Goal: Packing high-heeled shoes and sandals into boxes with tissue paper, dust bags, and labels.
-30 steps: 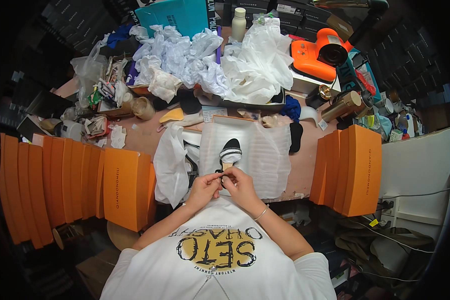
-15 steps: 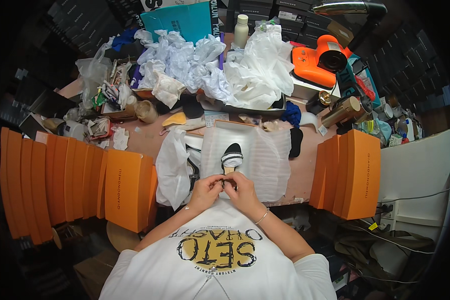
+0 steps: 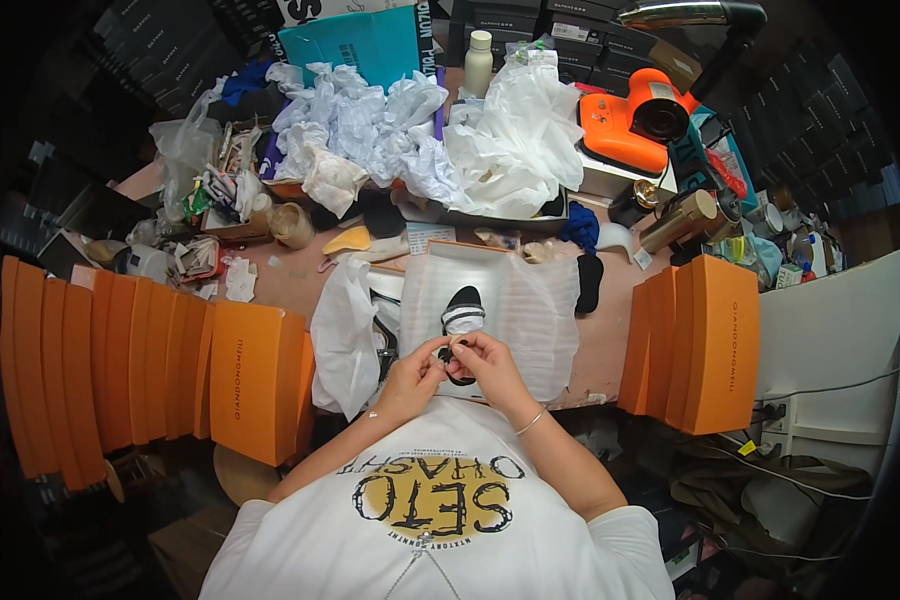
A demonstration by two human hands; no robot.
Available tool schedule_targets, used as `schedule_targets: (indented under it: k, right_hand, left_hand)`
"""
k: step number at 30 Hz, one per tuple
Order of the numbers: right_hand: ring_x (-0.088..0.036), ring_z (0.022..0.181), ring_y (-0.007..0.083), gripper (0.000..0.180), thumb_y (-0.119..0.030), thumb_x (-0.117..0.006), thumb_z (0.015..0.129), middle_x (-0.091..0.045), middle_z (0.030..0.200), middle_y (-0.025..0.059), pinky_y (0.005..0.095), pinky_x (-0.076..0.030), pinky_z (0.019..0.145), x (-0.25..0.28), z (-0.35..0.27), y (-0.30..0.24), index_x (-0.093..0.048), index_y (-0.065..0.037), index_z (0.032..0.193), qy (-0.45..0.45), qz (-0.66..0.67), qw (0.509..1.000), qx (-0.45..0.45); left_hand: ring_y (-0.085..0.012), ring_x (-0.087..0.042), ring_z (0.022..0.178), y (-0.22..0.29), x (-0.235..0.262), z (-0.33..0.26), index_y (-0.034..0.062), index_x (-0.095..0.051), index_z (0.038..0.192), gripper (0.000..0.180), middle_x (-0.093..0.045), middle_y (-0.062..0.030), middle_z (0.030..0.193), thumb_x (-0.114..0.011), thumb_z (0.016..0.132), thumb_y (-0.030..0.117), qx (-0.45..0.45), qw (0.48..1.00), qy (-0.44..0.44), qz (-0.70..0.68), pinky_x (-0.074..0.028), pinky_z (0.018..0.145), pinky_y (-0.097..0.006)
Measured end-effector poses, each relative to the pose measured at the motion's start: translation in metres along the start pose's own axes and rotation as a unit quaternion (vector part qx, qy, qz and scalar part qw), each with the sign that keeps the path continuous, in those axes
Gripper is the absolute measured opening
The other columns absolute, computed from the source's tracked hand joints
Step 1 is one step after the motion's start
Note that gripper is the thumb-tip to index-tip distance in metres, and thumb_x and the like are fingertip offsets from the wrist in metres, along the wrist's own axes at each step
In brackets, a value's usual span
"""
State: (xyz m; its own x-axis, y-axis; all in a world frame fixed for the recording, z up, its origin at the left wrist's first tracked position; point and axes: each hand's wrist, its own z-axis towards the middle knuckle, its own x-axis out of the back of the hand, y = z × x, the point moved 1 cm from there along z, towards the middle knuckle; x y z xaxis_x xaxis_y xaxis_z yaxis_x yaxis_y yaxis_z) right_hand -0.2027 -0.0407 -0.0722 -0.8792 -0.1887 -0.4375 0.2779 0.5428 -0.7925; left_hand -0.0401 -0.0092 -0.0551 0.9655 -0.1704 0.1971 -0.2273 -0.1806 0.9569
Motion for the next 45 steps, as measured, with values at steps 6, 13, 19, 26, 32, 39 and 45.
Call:
schedule_targets:
  k: [6,13,19,26,32,39,45]
  right_hand:
    - [-0.061,0.069,0.0093,0.012,-0.014,-0.057,0.095,-0.063,0.079,0.0036,0.0224,-0.051,0.064,0.002,-0.003,0.007,-0.059,-0.003,0.099,0.006,0.098,0.995,-0.027]
    - [-0.059,0.071,0.0069,0.011,-0.011,-0.056,0.094,-0.062,0.079,0.0018,0.0214,-0.05,0.065,-0.004,-0.007,0.003,-0.058,0.0,0.098,0.016,-0.088,0.995,0.047]
    - [-0.06,0.071,0.0095,0.011,-0.009,-0.058,0.092,-0.062,0.081,0.0029,0.0231,-0.05,0.065,-0.011,-0.009,0.003,-0.059,0.001,0.097,0.034,-0.119,0.99,0.074]
    - [-0.063,0.077,0.0248,0.018,-0.007,-0.061,0.086,-0.065,0.093,0.0122,0.0312,-0.05,0.07,-0.024,-0.026,-0.021,-0.063,0.0,0.103,-0.025,-0.441,0.868,0.229]
    - [-0.057,0.104,0.0312,0.023,-0.008,-0.054,0.09,-0.06,0.114,0.0173,0.0382,-0.044,0.09,-0.002,0.01,-0.03,-0.062,0.0,0.11,-0.158,-0.44,0.855,0.223]
    - [-0.059,0.083,0.0182,0.018,-0.013,-0.062,0.089,-0.064,0.092,0.0084,0.0297,-0.047,0.075,0.013,0.042,-0.009,-0.064,0.001,0.101,-0.18,-0.345,0.91,0.145]
    - [-0.057,0.08,0.0063,0.016,-0.012,-0.064,0.09,-0.065,0.089,0.0003,0.0222,-0.047,0.072,0.02,0.034,0.006,-0.065,0.001,0.099,-0.056,-0.175,0.98,0.077]
  left_hand:
    - [-0.0038,-0.047,0.056,-0.003,-0.002,0.001,0.0082,-0.044,0.138,0.047,-0.058,-0.0006,0.071,-0.049,0.091,0.005,0.005,0.999,-0.026,-0.04,-0.041,0.053,-0.02]
    - [-0.013,-0.056,0.059,-0.005,0.0,-0.001,0.0091,-0.043,0.137,0.052,-0.058,-0.0057,0.068,-0.054,0.086,0.006,0.014,0.999,-0.028,-0.017,-0.047,0.06,-0.028]
    - [-0.0213,-0.059,0.059,0.001,-0.001,-0.004,0.0122,-0.042,0.138,0.053,-0.059,-0.011,0.068,-0.054,0.087,0.008,-0.005,0.998,-0.004,0.056,-0.047,0.059,-0.033]
    - [-0.0198,-0.057,0.06,-0.006,0.006,-0.004,0.0111,-0.036,0.142,0.058,-0.056,-0.0111,0.07,-0.053,0.086,0.005,-0.067,0.992,-0.007,0.107,-0.047,0.061,-0.031]
    - [-0.0184,-0.056,0.066,0.0,0.027,0.001,0.0113,-0.029,0.145,0.063,-0.055,-0.0093,0.073,-0.048,0.086,0.002,-0.057,0.989,-0.104,0.087,-0.047,0.066,-0.03]
    - [-0.0153,-0.062,0.082,0.014,0.059,0.027,0.0038,-0.043,0.136,0.049,-0.066,-0.0097,0.096,-0.052,0.089,0.006,0.008,0.992,-0.126,-0.002,-0.048,0.079,-0.027]
    - [-0.0172,-0.057,0.102,-0.037,0.008,0.018,-0.0048,-0.055,0.123,0.035,-0.059,-0.0145,0.114,-0.057,0.092,0.01,-0.012,0.996,0.001,-0.092,-0.046,0.088,-0.026]
